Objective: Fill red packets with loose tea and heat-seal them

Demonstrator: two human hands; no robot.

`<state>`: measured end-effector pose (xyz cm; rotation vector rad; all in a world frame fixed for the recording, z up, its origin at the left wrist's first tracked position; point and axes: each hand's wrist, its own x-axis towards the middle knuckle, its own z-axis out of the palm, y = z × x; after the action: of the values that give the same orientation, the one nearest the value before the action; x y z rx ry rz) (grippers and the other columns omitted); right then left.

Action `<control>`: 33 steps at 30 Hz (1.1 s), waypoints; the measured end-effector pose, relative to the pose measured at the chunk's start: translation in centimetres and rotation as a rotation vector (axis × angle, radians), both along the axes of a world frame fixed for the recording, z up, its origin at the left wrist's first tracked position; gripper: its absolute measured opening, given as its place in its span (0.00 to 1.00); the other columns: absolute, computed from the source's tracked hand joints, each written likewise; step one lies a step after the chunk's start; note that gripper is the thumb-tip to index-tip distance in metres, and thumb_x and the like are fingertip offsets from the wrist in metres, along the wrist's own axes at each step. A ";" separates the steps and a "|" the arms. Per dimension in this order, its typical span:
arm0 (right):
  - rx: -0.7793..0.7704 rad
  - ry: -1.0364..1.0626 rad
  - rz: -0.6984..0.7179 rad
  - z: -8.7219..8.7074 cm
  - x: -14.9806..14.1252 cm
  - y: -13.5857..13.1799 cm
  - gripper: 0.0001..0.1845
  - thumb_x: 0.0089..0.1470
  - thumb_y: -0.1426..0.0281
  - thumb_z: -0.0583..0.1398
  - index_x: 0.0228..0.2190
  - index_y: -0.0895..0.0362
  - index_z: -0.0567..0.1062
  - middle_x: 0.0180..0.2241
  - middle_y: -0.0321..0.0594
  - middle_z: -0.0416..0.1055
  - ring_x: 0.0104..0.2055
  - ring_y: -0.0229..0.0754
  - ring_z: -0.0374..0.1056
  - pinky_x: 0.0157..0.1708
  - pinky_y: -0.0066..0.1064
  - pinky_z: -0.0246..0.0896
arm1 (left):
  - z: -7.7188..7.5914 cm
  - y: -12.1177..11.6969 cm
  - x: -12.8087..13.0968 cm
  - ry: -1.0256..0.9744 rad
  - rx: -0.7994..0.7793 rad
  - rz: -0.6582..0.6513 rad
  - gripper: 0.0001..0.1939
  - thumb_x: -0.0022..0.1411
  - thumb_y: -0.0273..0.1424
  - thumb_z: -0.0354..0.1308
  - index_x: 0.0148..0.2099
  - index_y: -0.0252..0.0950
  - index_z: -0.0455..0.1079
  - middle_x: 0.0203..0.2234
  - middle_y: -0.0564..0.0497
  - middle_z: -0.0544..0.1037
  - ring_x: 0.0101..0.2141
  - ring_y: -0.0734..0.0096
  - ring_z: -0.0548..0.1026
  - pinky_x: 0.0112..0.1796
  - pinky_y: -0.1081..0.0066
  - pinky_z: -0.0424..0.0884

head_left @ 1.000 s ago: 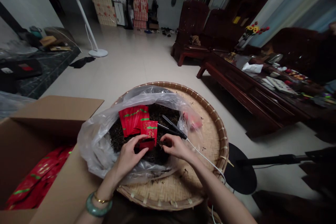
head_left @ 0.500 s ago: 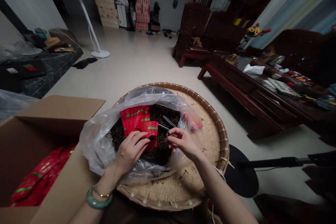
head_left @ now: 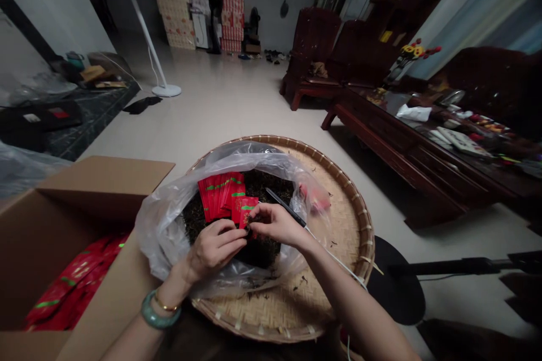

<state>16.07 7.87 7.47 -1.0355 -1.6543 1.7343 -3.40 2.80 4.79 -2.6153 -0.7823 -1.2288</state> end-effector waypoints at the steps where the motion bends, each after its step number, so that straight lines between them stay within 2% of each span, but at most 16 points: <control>1: 0.018 -0.017 0.003 0.0 0.0 0.0 0.10 0.42 0.69 0.63 0.29 0.58 0.69 0.24 0.30 0.66 0.22 0.30 0.60 0.22 0.22 0.55 | 0.1 0.0 0.0 0.007 -0.006 -0.020 0.06 0.61 0.23 0.56 0.41 0.33 0.71 0.35 0.47 0.78 0.37 0.66 0.68 0.36 0.67 0.71; 6: 0.198 -0.153 -0.002 0.3 -0.1 -0.4 0.07 0.43 0.76 0.61 0.30 0.58 0.73 0.28 0.33 0.71 0.29 0.34 0.65 0.30 0.24 0.60 | 0.4 0.3 -0.3 0.100 -0.131 -0.047 0.08 0.64 0.25 0.51 0.37 0.36 0.72 0.33 0.48 0.76 0.35 0.67 0.66 0.34 0.69 0.68; 12: 0.449 -0.355 0.073 1.8 -0.2 -1.3 0.15 0.45 0.81 0.59 0.35 0.57 0.76 0.31 0.35 0.75 0.33 0.36 0.69 0.34 0.24 0.59 | -0.4 0.4 -0.7 -0.017 -0.287 0.028 0.04 0.62 0.28 0.56 0.37 0.37 0.73 0.39 0.46 0.73 0.40 0.66 0.68 0.39 0.67 0.71; 16: 0.568 -0.490 0.107 2.6 -0.3 -1.8 0.19 0.45 0.83 0.58 0.39 0.57 0.74 0.32 0.37 0.75 0.31 0.37 0.69 0.32 0.24 0.59 | -0.8 0.3 -0.5 -0.046 -0.290 0.043 0.05 0.62 0.28 0.56 0.37 0.37 0.73 0.41 0.45 0.73 0.42 0.65 0.68 0.41 0.65 0.72; 19: 0.629 -0.507 0.123 2.8 -0.3 -2.1 0.18 0.45 0.84 0.57 0.39 0.58 0.74 0.34 0.39 0.75 0.35 0.39 0.70 0.34 0.25 0.60 | -0.8 0.2 -0.5 -0.041 -0.306 0.043 0.05 0.62 0.28 0.56 0.37 0.37 0.73 0.42 0.45 0.72 0.42 0.65 0.69 0.41 0.65 0.72; 25: 0.641 -0.347 0.101 2.1 -0.6 -2.9 0.18 0.53 0.81 0.52 0.44 0.56 0.72 0.42 0.41 0.75 0.43 0.40 0.71 0.43 0.29 0.63 | -0.7 0.0 -0.5 -0.063 -0.297 0.026 0.05 0.62 0.26 0.55 0.39 0.36 0.72 0.40 0.45 0.73 0.41 0.66 0.70 0.40 0.67 0.72; 28: 0.665 -0.287 0.036 2.2 -0.2 -3.1 0.18 0.55 0.80 0.52 0.44 0.56 0.72 0.42 0.41 0.75 0.43 0.39 0.70 0.45 0.30 0.63 | -0.4 -0.4 -0.5 -0.097 -0.279 0.015 0.06 0.63 0.25 0.55 0.40 0.36 0.72 0.40 0.45 0.73 0.41 0.67 0.71 0.40 0.67 0.73; 30: 0.728 -0.331 0.013 2.4 0.3 -3.1 0.19 0.53 0.82 0.52 0.43 0.56 0.73 0.41 0.41 0.74 0.44 0.39 0.67 0.46 0.31 0.62 | -0.2 -0.7 -0.6 -0.117 -0.263 0.005 0.07 0.63 0.24 0.54 0.41 0.35 0.72 0.40 0.44 0.73 0.42 0.67 0.71 0.41 0.67 0.73; 33: 0.851 -0.562 0.134 2.6 0.8 -3.4 0.20 0.51 0.82 0.54 0.43 0.55 0.74 0.44 0.43 0.70 0.49 0.43 0.60 0.48 0.35 0.59 | 0.1 -0.9 -0.3 -0.125 -0.244 -0.021 0.07 0.63 0.23 0.53 0.42 0.34 0.71 0.40 0.43 0.74 0.42 0.67 0.71 0.42 0.68 0.73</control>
<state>16.83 4.49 10.05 -1.0171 -2.5120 0.6309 -3.74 1.89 4.84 -2.7621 -0.9864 -1.3954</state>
